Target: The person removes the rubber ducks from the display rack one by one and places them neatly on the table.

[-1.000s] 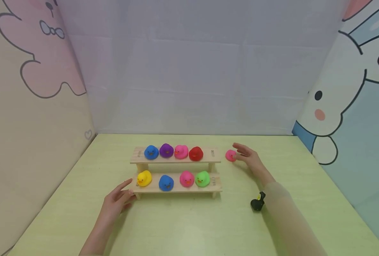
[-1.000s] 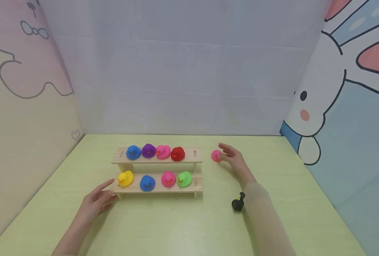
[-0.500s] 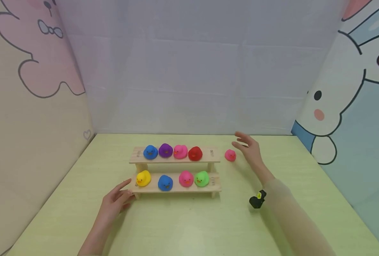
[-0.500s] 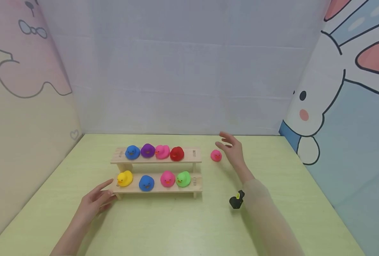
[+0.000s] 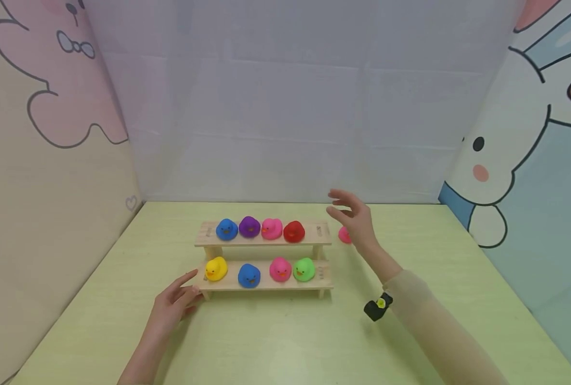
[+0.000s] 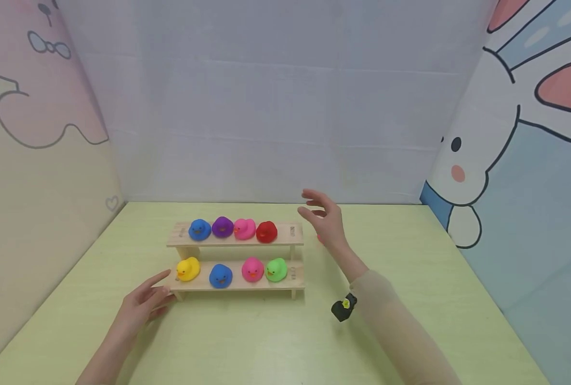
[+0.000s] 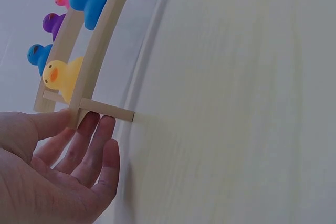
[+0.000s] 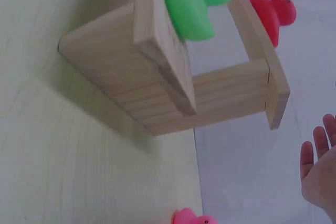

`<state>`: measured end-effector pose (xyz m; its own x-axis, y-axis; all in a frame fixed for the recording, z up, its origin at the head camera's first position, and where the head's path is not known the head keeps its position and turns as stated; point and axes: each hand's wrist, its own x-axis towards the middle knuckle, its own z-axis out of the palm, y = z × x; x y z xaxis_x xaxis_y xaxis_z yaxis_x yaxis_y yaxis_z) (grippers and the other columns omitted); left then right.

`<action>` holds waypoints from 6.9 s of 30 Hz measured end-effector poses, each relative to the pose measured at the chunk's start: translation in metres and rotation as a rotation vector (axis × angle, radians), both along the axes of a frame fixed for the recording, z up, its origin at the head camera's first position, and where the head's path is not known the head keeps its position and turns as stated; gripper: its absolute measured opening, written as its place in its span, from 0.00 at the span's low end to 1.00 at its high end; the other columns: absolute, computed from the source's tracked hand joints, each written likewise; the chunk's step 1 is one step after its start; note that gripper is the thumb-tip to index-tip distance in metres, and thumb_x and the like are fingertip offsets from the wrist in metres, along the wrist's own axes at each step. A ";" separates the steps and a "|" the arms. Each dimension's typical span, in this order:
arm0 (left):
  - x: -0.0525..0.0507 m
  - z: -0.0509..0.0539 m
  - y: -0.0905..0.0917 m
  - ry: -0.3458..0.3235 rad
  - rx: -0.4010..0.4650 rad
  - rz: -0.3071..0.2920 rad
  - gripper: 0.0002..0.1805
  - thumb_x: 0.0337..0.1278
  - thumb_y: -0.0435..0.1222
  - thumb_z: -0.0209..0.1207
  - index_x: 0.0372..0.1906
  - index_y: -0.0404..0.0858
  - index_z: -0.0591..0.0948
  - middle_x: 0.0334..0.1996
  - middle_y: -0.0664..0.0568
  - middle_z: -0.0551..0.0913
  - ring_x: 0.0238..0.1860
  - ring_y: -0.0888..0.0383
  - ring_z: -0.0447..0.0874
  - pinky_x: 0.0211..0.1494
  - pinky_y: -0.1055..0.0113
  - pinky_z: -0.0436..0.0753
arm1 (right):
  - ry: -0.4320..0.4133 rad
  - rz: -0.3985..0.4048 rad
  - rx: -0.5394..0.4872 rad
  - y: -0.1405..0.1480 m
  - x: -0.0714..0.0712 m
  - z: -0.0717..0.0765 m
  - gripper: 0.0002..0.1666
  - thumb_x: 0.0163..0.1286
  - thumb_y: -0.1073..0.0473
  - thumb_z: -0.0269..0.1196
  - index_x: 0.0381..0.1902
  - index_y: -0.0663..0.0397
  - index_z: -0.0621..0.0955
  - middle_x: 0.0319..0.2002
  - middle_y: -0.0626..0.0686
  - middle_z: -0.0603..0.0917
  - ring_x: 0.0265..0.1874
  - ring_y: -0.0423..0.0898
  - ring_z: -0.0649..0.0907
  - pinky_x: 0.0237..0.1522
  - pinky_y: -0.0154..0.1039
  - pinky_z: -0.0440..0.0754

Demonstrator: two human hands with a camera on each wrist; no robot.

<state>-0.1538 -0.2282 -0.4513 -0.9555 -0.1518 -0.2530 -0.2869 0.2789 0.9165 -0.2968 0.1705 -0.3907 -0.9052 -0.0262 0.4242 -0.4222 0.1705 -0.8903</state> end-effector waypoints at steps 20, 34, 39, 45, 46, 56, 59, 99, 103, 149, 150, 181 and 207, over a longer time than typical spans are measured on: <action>0.001 0.001 0.000 0.002 0.003 0.001 0.27 0.73 0.41 0.54 0.74 0.49 0.66 0.51 0.51 0.86 0.48 0.65 0.88 0.47 0.70 0.83 | 0.027 0.174 0.054 -0.047 0.028 0.017 0.27 0.66 0.63 0.65 0.63 0.53 0.77 0.60 0.57 0.80 0.55 0.43 0.78 0.60 0.43 0.77; 0.000 0.002 -0.001 -0.002 -0.015 -0.015 0.30 0.69 0.43 0.58 0.74 0.51 0.66 0.52 0.50 0.85 0.45 0.69 0.87 0.49 0.70 0.84 | -0.076 0.209 0.209 -0.052 0.030 0.002 0.27 0.64 0.57 0.69 0.62 0.44 0.78 0.60 0.52 0.80 0.61 0.55 0.74 0.63 0.53 0.76; 0.001 0.001 0.000 0.006 -0.023 -0.014 0.31 0.69 0.42 0.58 0.74 0.49 0.66 0.53 0.48 0.85 0.46 0.67 0.87 0.49 0.69 0.84 | -0.102 0.230 0.249 -0.053 0.031 0.002 0.27 0.64 0.56 0.70 0.61 0.46 0.79 0.60 0.52 0.80 0.61 0.56 0.75 0.64 0.55 0.75; 0.001 -0.001 -0.002 0.005 -0.021 -0.013 0.31 0.69 0.42 0.58 0.74 0.49 0.66 0.52 0.50 0.85 0.45 0.69 0.87 0.50 0.68 0.84 | -0.109 0.231 0.281 -0.055 0.033 0.003 0.27 0.63 0.56 0.71 0.60 0.48 0.80 0.59 0.52 0.80 0.59 0.54 0.76 0.63 0.54 0.77; 0.001 -0.001 -0.002 0.005 -0.020 -0.013 0.31 0.69 0.42 0.58 0.74 0.49 0.66 0.52 0.50 0.85 0.45 0.69 0.87 0.50 0.67 0.84 | -0.107 0.228 0.284 -0.056 0.033 0.003 0.27 0.63 0.56 0.71 0.60 0.47 0.80 0.59 0.52 0.80 0.59 0.54 0.76 0.63 0.54 0.77; 0.000 -0.003 -0.002 0.003 -0.008 -0.013 0.31 0.68 0.43 0.59 0.74 0.50 0.66 0.51 0.52 0.86 0.44 0.70 0.87 0.57 0.58 0.83 | -0.081 0.202 0.301 -0.058 0.036 0.001 0.25 0.61 0.56 0.72 0.57 0.47 0.83 0.55 0.52 0.81 0.54 0.53 0.77 0.60 0.55 0.79; 0.000 -0.003 -0.002 0.003 -0.009 -0.015 0.31 0.68 0.43 0.59 0.74 0.50 0.66 0.51 0.52 0.86 0.44 0.71 0.87 0.56 0.59 0.84 | -0.086 0.198 0.288 -0.059 0.035 0.000 0.25 0.61 0.56 0.72 0.57 0.49 0.83 0.54 0.53 0.81 0.52 0.52 0.77 0.58 0.57 0.79; 0.000 -0.001 0.000 -0.012 -0.010 -0.003 0.30 0.69 0.44 0.58 0.74 0.53 0.66 0.48 0.55 0.86 0.43 0.73 0.86 0.56 0.62 0.83 | -0.117 0.233 0.289 -0.057 0.035 0.001 0.27 0.64 0.64 0.68 0.62 0.58 0.79 0.57 0.60 0.80 0.56 0.57 0.78 0.57 0.54 0.81; 0.000 0.000 0.000 -0.005 -0.012 -0.007 0.31 0.69 0.44 0.58 0.74 0.51 0.66 0.47 0.55 0.86 0.44 0.70 0.86 0.58 0.58 0.83 | -0.112 0.241 0.275 -0.055 0.035 0.001 0.27 0.65 0.62 0.69 0.62 0.53 0.80 0.57 0.58 0.81 0.56 0.56 0.78 0.58 0.53 0.81; 0.000 0.002 0.002 -0.023 -0.013 0.000 0.31 0.69 0.45 0.58 0.74 0.52 0.65 0.47 0.56 0.85 0.45 0.69 0.86 0.53 0.65 0.84 | 0.064 0.181 0.370 -0.018 0.033 0.021 0.23 0.64 0.59 0.69 0.58 0.48 0.81 0.53 0.51 0.84 0.53 0.47 0.78 0.56 0.46 0.80; 0.000 0.002 0.002 -0.020 -0.013 -0.001 0.32 0.68 0.45 0.58 0.74 0.52 0.65 0.48 0.56 0.85 0.45 0.69 0.86 0.54 0.64 0.84 | 0.068 0.175 0.370 -0.017 0.033 0.022 0.23 0.64 0.60 0.69 0.58 0.48 0.81 0.53 0.51 0.84 0.52 0.47 0.78 0.56 0.45 0.80; -0.001 0.000 0.000 -0.028 -0.015 0.007 0.31 0.69 0.45 0.58 0.74 0.52 0.66 0.46 0.58 0.85 0.43 0.72 0.84 0.52 0.67 0.83 | 0.088 0.052 0.313 0.030 0.024 0.029 0.25 0.66 0.62 0.68 0.61 0.50 0.80 0.56 0.54 0.83 0.51 0.39 0.77 0.52 0.22 0.76; -0.001 -0.001 0.001 -0.023 -0.044 0.001 0.31 0.69 0.45 0.57 0.74 0.53 0.65 0.54 0.48 0.84 0.48 0.67 0.85 0.50 0.69 0.83 | 0.096 -0.010 0.333 0.063 0.013 0.012 0.26 0.67 0.63 0.66 0.62 0.55 0.79 0.56 0.61 0.82 0.46 0.37 0.78 0.49 0.21 0.77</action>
<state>-0.1544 -0.2275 -0.4520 -0.9495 -0.1638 -0.2675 -0.3076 0.3185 0.8966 -0.2842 0.2332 -0.3788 -0.8625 -0.1688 0.4771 -0.4981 0.4498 -0.7413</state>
